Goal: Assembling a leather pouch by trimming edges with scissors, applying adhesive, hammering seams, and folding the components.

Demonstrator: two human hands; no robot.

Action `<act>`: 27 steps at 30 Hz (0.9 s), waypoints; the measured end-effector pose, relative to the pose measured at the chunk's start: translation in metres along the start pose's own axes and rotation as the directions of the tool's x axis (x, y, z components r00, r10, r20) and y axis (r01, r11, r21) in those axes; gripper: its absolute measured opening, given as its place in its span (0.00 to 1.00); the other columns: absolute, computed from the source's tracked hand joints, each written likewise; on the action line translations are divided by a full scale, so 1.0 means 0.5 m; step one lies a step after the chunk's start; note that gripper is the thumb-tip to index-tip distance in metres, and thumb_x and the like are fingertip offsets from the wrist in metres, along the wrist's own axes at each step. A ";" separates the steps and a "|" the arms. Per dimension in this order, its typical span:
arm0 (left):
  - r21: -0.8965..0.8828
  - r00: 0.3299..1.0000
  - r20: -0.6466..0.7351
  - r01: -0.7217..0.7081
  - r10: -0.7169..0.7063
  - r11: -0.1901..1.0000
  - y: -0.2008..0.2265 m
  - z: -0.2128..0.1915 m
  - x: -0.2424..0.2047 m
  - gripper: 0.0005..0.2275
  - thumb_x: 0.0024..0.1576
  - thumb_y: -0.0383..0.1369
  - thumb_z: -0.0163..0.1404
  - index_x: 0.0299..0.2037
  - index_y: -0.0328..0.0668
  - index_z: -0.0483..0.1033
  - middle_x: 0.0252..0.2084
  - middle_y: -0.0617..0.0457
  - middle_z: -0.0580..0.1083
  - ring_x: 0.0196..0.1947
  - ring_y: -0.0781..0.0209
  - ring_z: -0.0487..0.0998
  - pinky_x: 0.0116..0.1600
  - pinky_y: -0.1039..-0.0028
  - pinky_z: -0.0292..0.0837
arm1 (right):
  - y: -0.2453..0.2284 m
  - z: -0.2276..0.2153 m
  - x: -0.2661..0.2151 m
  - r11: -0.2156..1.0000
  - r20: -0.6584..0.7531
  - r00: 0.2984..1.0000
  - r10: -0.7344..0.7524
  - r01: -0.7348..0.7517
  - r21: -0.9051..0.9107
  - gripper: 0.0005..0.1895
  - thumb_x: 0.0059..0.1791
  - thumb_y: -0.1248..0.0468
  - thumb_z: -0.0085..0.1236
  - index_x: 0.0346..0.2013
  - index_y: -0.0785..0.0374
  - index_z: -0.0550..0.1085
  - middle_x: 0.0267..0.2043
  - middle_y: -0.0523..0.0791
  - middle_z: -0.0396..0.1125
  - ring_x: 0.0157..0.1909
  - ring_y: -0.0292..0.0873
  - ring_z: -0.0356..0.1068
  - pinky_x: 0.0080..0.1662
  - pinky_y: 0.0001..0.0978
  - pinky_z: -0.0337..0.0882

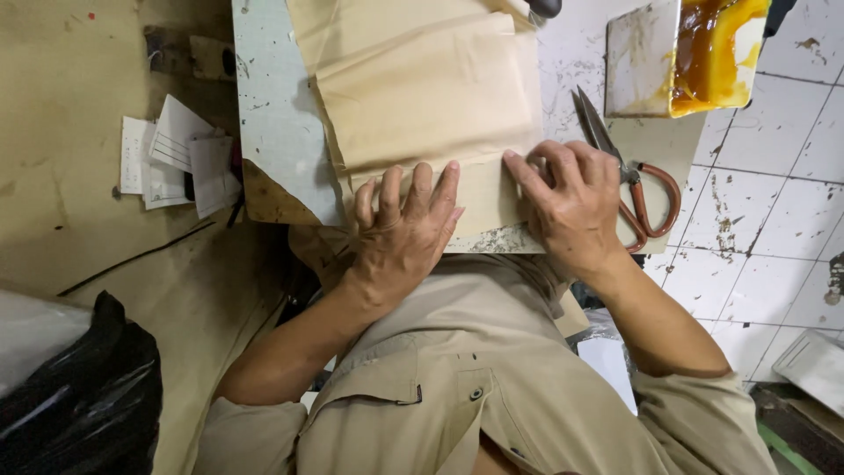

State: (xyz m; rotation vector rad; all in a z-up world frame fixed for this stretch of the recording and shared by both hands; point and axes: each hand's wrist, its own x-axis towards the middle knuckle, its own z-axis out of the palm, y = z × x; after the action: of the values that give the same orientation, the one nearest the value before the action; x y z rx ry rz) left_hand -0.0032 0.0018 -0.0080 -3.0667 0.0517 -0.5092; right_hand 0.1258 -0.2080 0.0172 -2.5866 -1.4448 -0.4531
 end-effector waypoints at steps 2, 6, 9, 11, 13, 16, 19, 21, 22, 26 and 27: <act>-0.022 1.000 -0.028 -0.002 0.002 1.000 0.009 0.017 0.011 0.20 0.63 0.51 0.50 0.61 0.56 0.75 0.57 0.49 0.67 0.60 0.46 0.60 0.61 0.52 0.56 | -0.007 0.007 -0.004 1.000 -0.014 1.000 0.011 -0.011 0.012 0.14 0.57 0.63 0.50 0.53 0.48 0.80 0.48 0.44 0.66 0.50 0.47 0.64 0.49 0.39 0.63; -0.085 0.999 -0.042 -0.011 0.007 0.996 0.038 0.025 0.026 0.20 0.65 0.48 0.47 0.64 0.55 0.72 0.57 0.50 0.67 0.60 0.46 0.60 0.63 0.50 0.57 | -0.017 -0.010 0.008 0.997 -0.011 0.999 0.039 -0.038 0.063 0.16 0.57 0.63 0.48 0.55 0.48 0.79 0.49 0.44 0.66 0.50 0.48 0.65 0.49 0.40 0.64; -0.083 0.998 -0.050 -0.032 0.028 0.996 0.026 0.021 0.030 0.19 0.64 0.48 0.48 0.62 0.55 0.74 0.57 0.50 0.67 0.60 0.46 0.60 0.63 0.51 0.56 | 0.011 0.012 -0.014 0.998 -0.035 0.999 0.038 -0.037 0.048 0.15 0.57 0.64 0.47 0.53 0.50 0.80 0.49 0.45 0.65 0.50 0.50 0.63 0.48 0.40 0.63; -0.089 0.997 -0.068 -0.039 0.033 0.995 0.033 0.026 0.039 0.18 0.63 0.49 0.49 0.59 0.54 0.75 0.57 0.50 0.67 0.60 0.47 0.60 0.63 0.52 0.56 | -0.004 0.001 -0.001 0.997 -0.022 0.999 0.044 -0.043 0.072 0.16 0.57 0.65 0.49 0.54 0.48 0.80 0.49 0.45 0.65 0.50 0.50 0.63 0.48 0.41 0.64; -0.093 0.996 -0.084 -0.046 0.038 0.995 0.039 0.026 0.051 0.18 0.62 0.50 0.51 0.57 0.53 0.77 0.56 0.50 0.67 0.59 0.48 0.59 0.63 0.52 0.56 | -0.009 -0.004 0.006 0.994 -0.010 0.999 0.050 -0.049 0.097 0.17 0.56 0.65 0.51 0.56 0.46 0.79 0.48 0.46 0.64 0.50 0.50 0.62 0.48 0.42 0.65; -0.073 0.996 -0.064 -0.066 0.062 0.995 0.043 0.018 0.063 0.19 0.65 0.48 0.47 0.62 0.53 0.73 0.58 0.50 0.66 0.60 0.46 0.60 0.64 0.51 0.56 | 0.000 -0.005 0.002 0.998 -0.020 0.999 0.035 -0.034 0.054 0.13 0.57 0.64 0.50 0.52 0.47 0.80 0.48 0.44 0.64 0.51 0.48 0.63 0.48 0.40 0.63; -0.052 0.993 -0.079 -0.088 0.083 0.995 0.042 0.015 0.067 0.17 0.64 0.47 0.47 0.59 0.54 0.74 0.56 0.51 0.67 0.59 0.46 0.62 0.64 0.50 0.57 | 0.007 -0.007 0.000 0.998 -0.019 0.999 0.040 -0.039 0.049 0.15 0.59 0.63 0.46 0.52 0.48 0.81 0.47 0.43 0.64 0.51 0.48 0.63 0.50 0.39 0.62; -0.083 0.995 -0.066 -0.086 0.081 0.993 0.047 0.013 0.072 0.18 0.65 0.47 0.45 0.60 0.52 0.74 0.58 0.51 0.67 0.60 0.47 0.61 0.65 0.50 0.57 | -0.005 -0.004 0.010 0.996 -0.054 0.998 0.028 -0.024 0.080 0.12 0.57 0.63 0.51 0.51 0.50 0.80 0.48 0.45 0.66 0.49 0.49 0.64 0.49 0.41 0.65; -0.082 0.995 -0.065 -0.086 0.081 0.993 0.048 0.017 0.070 0.18 0.65 0.47 0.45 0.60 0.52 0.74 0.58 0.51 0.67 0.60 0.47 0.61 0.65 0.50 0.57 | -0.004 -0.010 0.011 0.996 -0.054 0.998 0.028 -0.024 0.082 0.12 0.57 0.63 0.51 0.51 0.50 0.80 0.48 0.45 0.66 0.49 0.49 0.64 0.49 0.41 0.65; -0.081 0.994 -0.076 -0.083 0.077 0.993 0.046 0.020 0.059 0.19 0.65 0.47 0.45 0.61 0.51 0.73 0.58 0.51 0.67 0.61 0.45 0.61 0.65 0.49 0.56 | -0.004 -0.012 0.007 0.998 -0.054 0.998 0.036 -0.033 0.049 0.13 0.57 0.65 0.50 0.51 0.49 0.80 0.46 0.44 0.65 0.48 0.49 0.65 0.48 0.41 0.64; -0.080 0.994 -0.079 -0.082 0.076 0.993 0.042 0.016 0.057 0.19 0.65 0.48 0.45 0.61 0.51 0.73 0.59 0.51 0.67 0.61 0.45 0.60 0.65 0.48 0.56 | -0.005 -0.009 0.007 0.999 -0.065 0.997 0.031 -0.029 0.038 0.14 0.57 0.65 0.48 0.51 0.49 0.80 0.46 0.44 0.65 0.48 0.49 0.65 0.47 0.41 0.64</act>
State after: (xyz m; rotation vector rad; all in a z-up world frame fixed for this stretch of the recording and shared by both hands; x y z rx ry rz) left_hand 0.0256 -0.0200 -0.0071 -3.1093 0.2007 -0.6335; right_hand 0.1247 -0.2053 0.0227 -2.5361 -1.3782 -0.4973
